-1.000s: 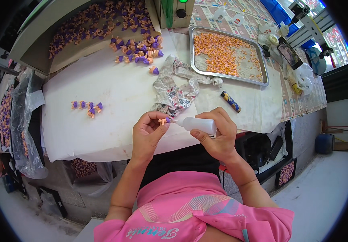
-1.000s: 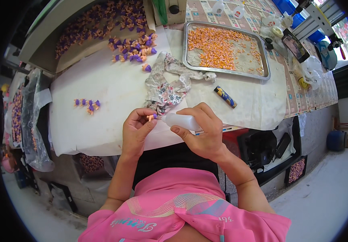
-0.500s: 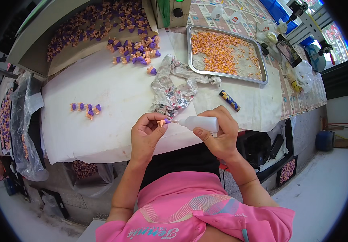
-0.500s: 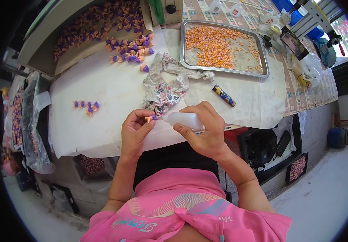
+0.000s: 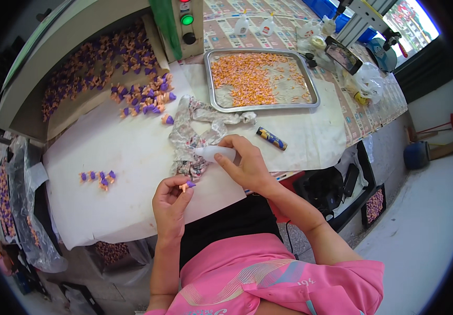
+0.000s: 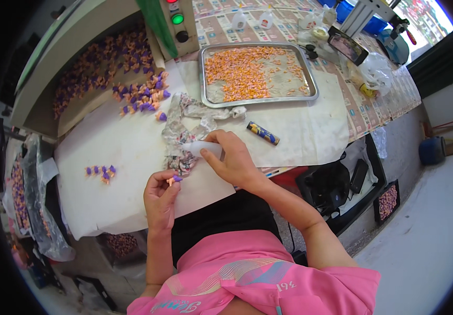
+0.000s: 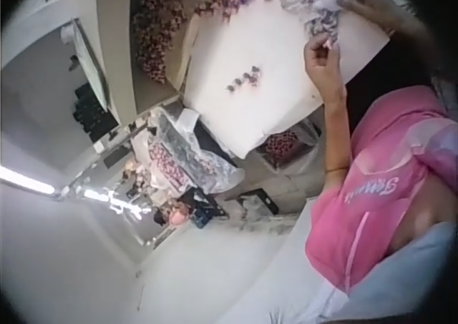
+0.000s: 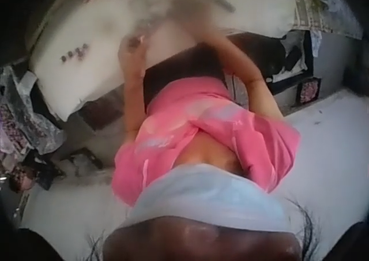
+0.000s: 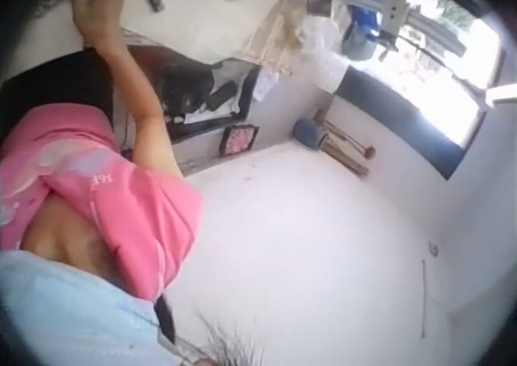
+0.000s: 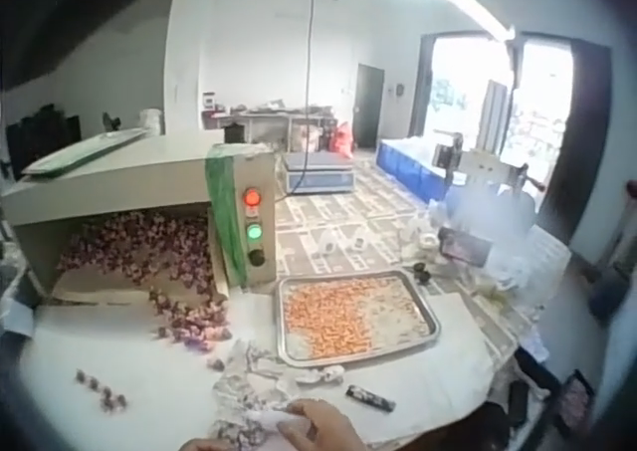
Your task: Assembling small decorative components by applying glue and attaching beads to plastic flower pieces.
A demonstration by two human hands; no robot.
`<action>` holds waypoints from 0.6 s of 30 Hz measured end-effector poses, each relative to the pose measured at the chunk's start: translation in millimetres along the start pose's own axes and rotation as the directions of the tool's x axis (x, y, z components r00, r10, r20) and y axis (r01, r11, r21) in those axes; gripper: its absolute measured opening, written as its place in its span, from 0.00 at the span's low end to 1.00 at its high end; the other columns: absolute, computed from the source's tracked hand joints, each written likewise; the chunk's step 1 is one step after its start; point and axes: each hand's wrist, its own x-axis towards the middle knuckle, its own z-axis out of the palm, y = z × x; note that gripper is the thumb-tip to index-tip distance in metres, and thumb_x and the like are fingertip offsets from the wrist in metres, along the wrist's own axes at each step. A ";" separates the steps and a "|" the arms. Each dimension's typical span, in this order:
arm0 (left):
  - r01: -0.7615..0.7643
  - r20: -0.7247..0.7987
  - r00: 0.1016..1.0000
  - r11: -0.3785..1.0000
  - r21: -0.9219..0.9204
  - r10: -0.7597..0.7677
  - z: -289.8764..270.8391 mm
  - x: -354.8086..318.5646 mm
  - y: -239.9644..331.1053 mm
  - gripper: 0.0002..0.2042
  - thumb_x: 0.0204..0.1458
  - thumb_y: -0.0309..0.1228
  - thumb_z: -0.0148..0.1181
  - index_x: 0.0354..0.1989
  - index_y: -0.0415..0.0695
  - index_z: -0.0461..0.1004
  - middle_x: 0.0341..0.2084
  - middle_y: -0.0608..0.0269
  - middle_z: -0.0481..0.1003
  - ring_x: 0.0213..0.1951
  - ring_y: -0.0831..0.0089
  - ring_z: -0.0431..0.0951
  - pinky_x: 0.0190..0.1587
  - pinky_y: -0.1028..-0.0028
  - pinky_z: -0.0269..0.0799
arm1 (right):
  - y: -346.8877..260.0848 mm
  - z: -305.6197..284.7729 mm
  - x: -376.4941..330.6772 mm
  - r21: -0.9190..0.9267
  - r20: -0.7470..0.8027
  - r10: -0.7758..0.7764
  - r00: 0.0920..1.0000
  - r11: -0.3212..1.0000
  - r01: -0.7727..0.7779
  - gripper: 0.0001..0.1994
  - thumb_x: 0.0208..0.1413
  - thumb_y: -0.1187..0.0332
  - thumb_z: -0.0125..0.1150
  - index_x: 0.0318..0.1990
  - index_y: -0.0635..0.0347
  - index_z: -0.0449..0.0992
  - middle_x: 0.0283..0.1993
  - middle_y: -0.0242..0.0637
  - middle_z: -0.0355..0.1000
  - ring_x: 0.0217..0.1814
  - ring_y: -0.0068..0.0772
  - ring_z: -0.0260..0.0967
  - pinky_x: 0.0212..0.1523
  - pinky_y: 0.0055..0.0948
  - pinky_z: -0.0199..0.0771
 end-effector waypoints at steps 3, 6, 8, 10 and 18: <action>-0.027 0.002 1.000 1.000 0.005 0.027 3.6 -1.7 1.4 0.11 0.51 0.16 0.60 0.42 0.38 0.72 0.41 0.63 0.74 0.40 0.80 0.72 0.47 0.81 0.68 | 1.0 -14.2 13.7 -0.101 -0.058 -0.195 0.979 0.977 0.188 0.12 0.52 0.69 0.64 0.42 0.63 0.74 0.40 0.42 0.73 0.44 0.43 0.69 0.45 0.36 0.68; -0.032 0.005 0.999 0.999 -0.018 0.032 4.5 -4.0 5.6 0.11 0.51 0.16 0.61 0.42 0.38 0.72 0.41 0.63 0.74 0.41 0.80 0.72 0.47 0.81 0.68 | 3.1 -32.0 41.6 -0.193 -0.100 -0.302 0.948 0.941 0.279 0.09 0.52 0.71 0.63 0.40 0.62 0.76 0.39 0.40 0.73 0.46 0.44 0.68 0.48 0.38 0.66; -0.026 0.016 1.000 1.000 0.008 0.025 5.5 -4.9 8.0 0.12 0.51 0.17 0.61 0.44 0.39 0.72 0.38 0.66 0.73 0.39 0.82 0.71 0.46 0.82 0.68 | 4.1 -43.2 67.9 -0.251 -0.111 -0.327 0.938 0.923 0.292 0.08 0.51 0.72 0.63 0.39 0.61 0.76 0.39 0.39 0.73 0.46 0.44 0.67 0.48 0.38 0.66; -0.034 0.014 0.999 0.999 0.010 0.034 4.9 -7.1 10.1 0.13 0.51 0.17 0.61 0.44 0.39 0.72 0.38 0.66 0.73 0.39 0.82 0.71 0.46 0.82 0.68 | 10.2 -44.2 96.3 -0.416 -0.093 -0.258 0.962 0.888 0.198 0.07 0.50 0.72 0.63 0.37 0.59 0.79 0.37 0.39 0.72 0.47 0.43 0.66 0.47 0.38 0.67; -0.029 0.012 0.999 1.000 -0.002 0.029 2.2 -11.1 19.7 0.13 0.50 0.16 0.61 0.44 0.39 0.72 0.39 0.65 0.73 0.39 0.82 0.71 0.46 0.82 0.68 | 29.8 -29.8 157.4 -0.498 0.014 -0.184 0.983 0.851 0.166 0.04 0.48 0.69 0.64 0.31 0.58 0.79 0.36 0.40 0.73 0.47 0.45 0.67 0.47 0.40 0.68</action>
